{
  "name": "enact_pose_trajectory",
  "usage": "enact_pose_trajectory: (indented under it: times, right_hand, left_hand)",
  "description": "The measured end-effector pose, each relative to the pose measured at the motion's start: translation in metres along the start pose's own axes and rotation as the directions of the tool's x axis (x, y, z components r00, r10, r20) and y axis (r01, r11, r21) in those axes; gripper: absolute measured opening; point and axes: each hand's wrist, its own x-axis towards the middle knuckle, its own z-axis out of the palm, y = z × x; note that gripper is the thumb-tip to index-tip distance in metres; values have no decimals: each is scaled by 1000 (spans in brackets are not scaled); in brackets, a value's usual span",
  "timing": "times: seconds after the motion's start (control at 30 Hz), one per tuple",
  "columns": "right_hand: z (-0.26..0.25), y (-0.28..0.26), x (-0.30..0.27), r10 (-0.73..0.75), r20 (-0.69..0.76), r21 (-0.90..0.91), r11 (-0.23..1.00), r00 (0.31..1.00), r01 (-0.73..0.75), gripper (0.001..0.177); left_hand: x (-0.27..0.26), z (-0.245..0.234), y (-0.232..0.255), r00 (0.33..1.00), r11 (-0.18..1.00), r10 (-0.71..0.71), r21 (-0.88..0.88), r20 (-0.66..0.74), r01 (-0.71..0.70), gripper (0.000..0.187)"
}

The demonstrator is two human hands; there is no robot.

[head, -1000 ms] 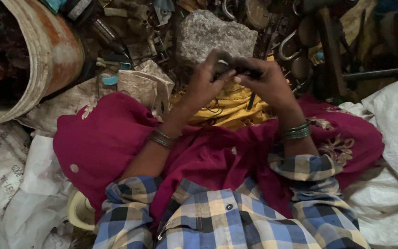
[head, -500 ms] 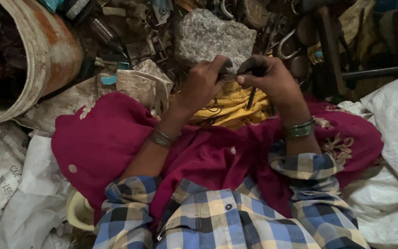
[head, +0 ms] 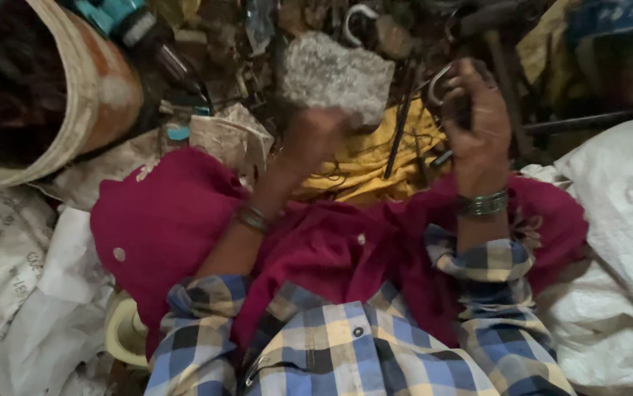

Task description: The person sits on the floor and uses a hammer and stone to strike and shape various metal parts. They repeatedly pick up different metal pieces, place them on the stone, and strike them with the hammer.

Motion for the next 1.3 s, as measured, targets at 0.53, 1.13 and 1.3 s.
enact_pose_trajectory:
  times: [0.53,1.13,1.3]
  right_hand:
    - [38,-23,-82,-162,652,-258,871,741,417,7]
    - [40,-9,-76,-197,595,-88,948,779,307,10]
    - [45,-7,-77,-266,552,-209,873,790,440,7]
  left_hand:
    - [41,-52,61,999,954,22,297,32,-30,5]
    - [42,-45,140,833,627,-552,-672,-26,394,14]
    - [40,-37,135,876,788,-474,-486,-89,377,16]
